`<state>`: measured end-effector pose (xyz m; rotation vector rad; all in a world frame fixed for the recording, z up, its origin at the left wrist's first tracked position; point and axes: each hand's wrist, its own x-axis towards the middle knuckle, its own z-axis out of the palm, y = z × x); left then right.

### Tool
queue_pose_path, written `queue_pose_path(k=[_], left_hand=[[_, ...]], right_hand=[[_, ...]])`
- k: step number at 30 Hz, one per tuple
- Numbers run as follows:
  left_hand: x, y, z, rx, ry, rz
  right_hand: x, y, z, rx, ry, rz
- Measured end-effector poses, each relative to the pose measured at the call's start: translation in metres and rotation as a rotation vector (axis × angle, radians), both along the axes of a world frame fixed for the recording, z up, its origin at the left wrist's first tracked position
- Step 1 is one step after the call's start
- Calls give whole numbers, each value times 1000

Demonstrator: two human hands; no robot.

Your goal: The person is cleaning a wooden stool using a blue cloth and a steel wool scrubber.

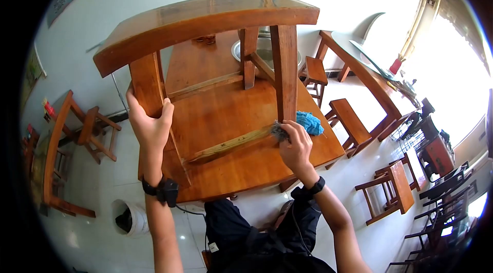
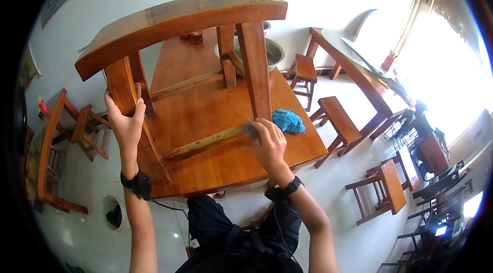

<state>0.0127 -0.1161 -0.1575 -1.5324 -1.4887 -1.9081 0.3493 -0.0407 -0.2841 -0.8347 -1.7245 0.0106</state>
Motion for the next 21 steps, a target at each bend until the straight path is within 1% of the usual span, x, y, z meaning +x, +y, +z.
queue_pose_path(k=[1, 3, 5, 6, 7, 9, 11, 13, 16, 19, 21], left_hand=[[0, 0, 0, -14, -9, -12], [2, 0, 2, -26, -21, -19], [-1, -2, 0, -42, -43, -44], [-5, -2, -3, -31, 39, 10], [0, 0, 1, -31, 39, 10], [0, -7, 2, -89, -47, -40], [-2, -5, 1, -98, -36, -38], [-3, 0, 0, -13, -3, -4], [0, -3, 2, -45, -37, -18], [-3, 1, -1, 7, 10, -4], [-1, -3, -1, -15, -34, -1]], right_hand=[[-7, -2, -2, -10, 4, -5], [-17, 0, 1, 221, -215, -31], [-32, -2, -9, 161, -252, -5], [-41, -4, -13, 107, -262, 35], [-42, -5, -10, 64, -267, 53], [-51, -16, -8, 15, -275, 91], [-53, -22, 0, -20, -275, 109], [-56, -22, 3, -66, -295, 111], [-69, -22, -4, -68, -235, 80], [-78, -22, -13, -40, -263, 98], [-84, -24, -14, -34, -287, 134]])
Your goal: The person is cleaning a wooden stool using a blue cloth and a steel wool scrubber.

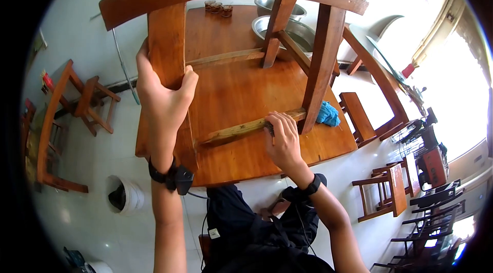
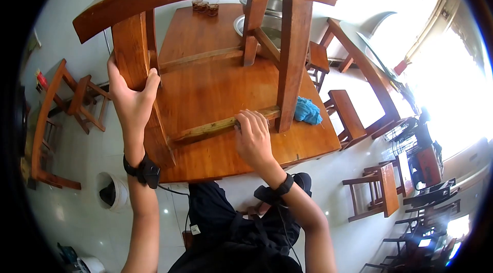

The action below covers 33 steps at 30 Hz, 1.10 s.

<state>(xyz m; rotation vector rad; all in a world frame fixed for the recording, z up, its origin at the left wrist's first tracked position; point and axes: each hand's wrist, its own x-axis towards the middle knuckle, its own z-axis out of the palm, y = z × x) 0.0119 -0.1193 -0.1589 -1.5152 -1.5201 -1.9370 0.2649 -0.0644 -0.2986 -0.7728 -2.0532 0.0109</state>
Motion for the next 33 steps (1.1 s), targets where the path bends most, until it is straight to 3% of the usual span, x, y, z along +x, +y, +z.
queue_pose_path(k=[14, 17, 26, 33], left_hand=[[3, 3, 1, 2, -51, -34], [0, 2, 0, -7, 0, -21], [1, 2, -1, -5, 5, 7], [0, 5, 0, 27, -2, -18]], right_hand=[[-106, -48, 1, 61, -2, 257], [-87, -36, 4, 70, -4, 309], [32, 15, 6, -26, -41, 108], [22, 11, -1, -31, -18, 111]])
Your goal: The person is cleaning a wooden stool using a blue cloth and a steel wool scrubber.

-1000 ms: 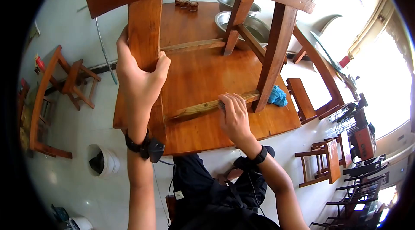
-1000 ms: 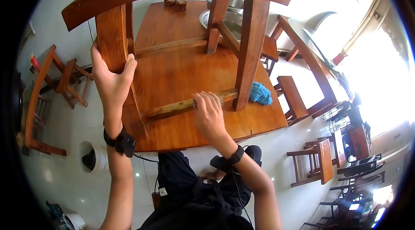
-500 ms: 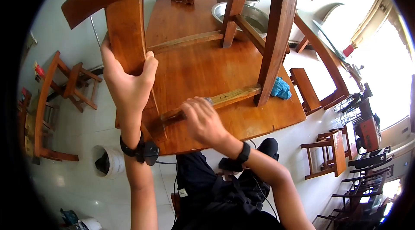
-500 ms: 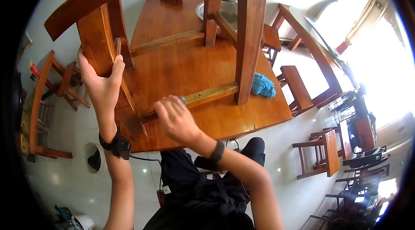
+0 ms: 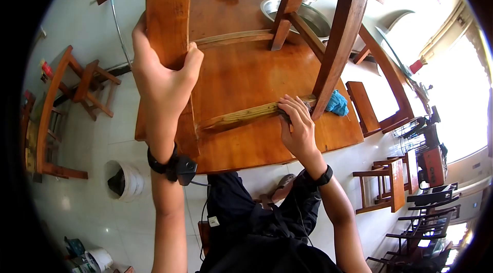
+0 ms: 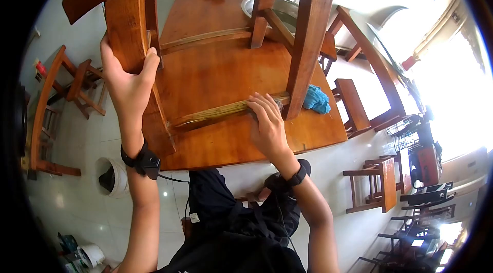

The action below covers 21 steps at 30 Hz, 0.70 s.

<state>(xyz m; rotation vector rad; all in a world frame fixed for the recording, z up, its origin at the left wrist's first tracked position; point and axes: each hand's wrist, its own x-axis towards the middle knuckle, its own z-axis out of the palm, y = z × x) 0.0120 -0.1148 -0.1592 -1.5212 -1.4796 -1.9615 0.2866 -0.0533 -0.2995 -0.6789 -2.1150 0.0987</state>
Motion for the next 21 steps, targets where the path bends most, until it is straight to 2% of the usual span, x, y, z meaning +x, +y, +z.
queue_pose_path(k=[3, 6, 11, 13, 18, 21], left_hand=[[3, -3, 3, -29, -25, 19], [0, 2, -1, 18, 5, 33], [-2, 2, -2, 12, 54, 57], [4, -3, 1, -50, -64, -7], [2, -6, 1, -87, -39, -42], [1, -5, 1, -70, 11, 10]], right_hand=[[-23, -8, 5, -56, -33, 97], [-73, -29, 2, 22, -77, 182], [-143, -66, 1, -51, -3, 300], [-139, -67, 1, -24, 28, 286], [-90, -34, -2, 21, -26, 182], [-41, -7, 1, 4, -29, 96]])
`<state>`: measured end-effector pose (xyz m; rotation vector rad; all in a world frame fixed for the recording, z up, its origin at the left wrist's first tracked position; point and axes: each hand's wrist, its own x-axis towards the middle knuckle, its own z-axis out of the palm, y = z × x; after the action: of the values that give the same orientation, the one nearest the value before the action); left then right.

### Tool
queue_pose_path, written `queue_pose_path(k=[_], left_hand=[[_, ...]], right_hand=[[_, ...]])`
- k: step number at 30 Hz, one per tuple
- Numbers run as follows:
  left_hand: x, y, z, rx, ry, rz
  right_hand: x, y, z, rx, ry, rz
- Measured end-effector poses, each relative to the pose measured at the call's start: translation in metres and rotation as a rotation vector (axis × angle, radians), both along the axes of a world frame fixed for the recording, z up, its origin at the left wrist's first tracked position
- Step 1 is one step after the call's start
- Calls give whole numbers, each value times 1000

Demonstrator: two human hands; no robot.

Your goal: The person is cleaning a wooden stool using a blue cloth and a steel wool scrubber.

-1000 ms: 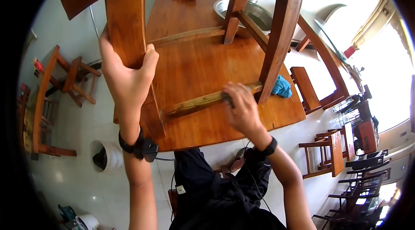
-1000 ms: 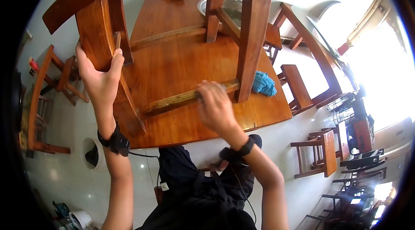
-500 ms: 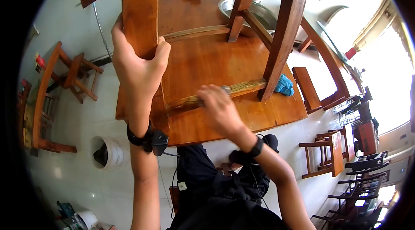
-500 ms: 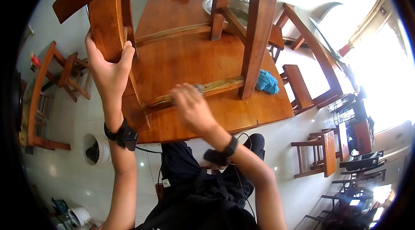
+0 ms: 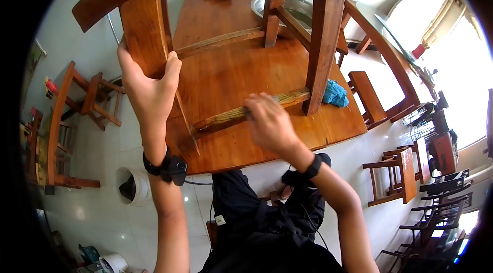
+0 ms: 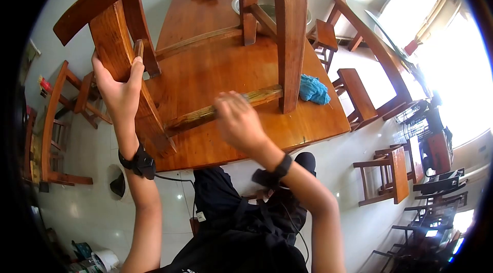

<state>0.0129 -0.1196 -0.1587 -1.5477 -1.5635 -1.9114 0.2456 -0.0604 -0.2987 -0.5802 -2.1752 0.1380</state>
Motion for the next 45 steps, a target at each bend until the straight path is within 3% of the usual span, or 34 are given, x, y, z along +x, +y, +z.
queue_pose_path(k=[6, 11, 14, 18, 23, 26, 35, 38, 40, 41, 42, 44, 45], left_hand=[[3, 1, 0, 16, -24, 9], [1, 4, -3, 63, 21, 47], [-4, 7, -3, 101, 126, 125], [1, 6, -2, 105, -5, 33], [-12, 10, -7, 114, 108, 27], [-4, 7, -3, 125, 48, -5], [-4, 7, -5, 60, -47, -28], [-7, 9, -8, 152, -13, -103], [-4, 6, -6, 77, -34, -59], [-6, 10, -10, 185, 126, 66], [-8, 10, -13, 183, 118, 78], [6, -11, 2, -35, -2, 113], [39, -42, 38, -245, -9, 273]], right_hand=[[62, 24, 15, -55, -3, -64], [33, 13, 3, 11, 46, -83], [-19, -11, -3, 77, 47, 18], [-79, -39, 1, 15, 84, 222], [-57, -27, 3, 24, 43, 235], [-28, -14, 11, 9, 5, 177], [-84, -46, 0, 48, 76, 273], [-69, -35, 3, 44, 77, 296], [-48, -22, 5, 59, 40, 180], [-37, -18, 5, 72, 39, 133], [-27, -16, 5, 90, 37, 87], [-25, -17, 1, 126, 7, 80], [-33, -22, 0, 116, 36, 78]])
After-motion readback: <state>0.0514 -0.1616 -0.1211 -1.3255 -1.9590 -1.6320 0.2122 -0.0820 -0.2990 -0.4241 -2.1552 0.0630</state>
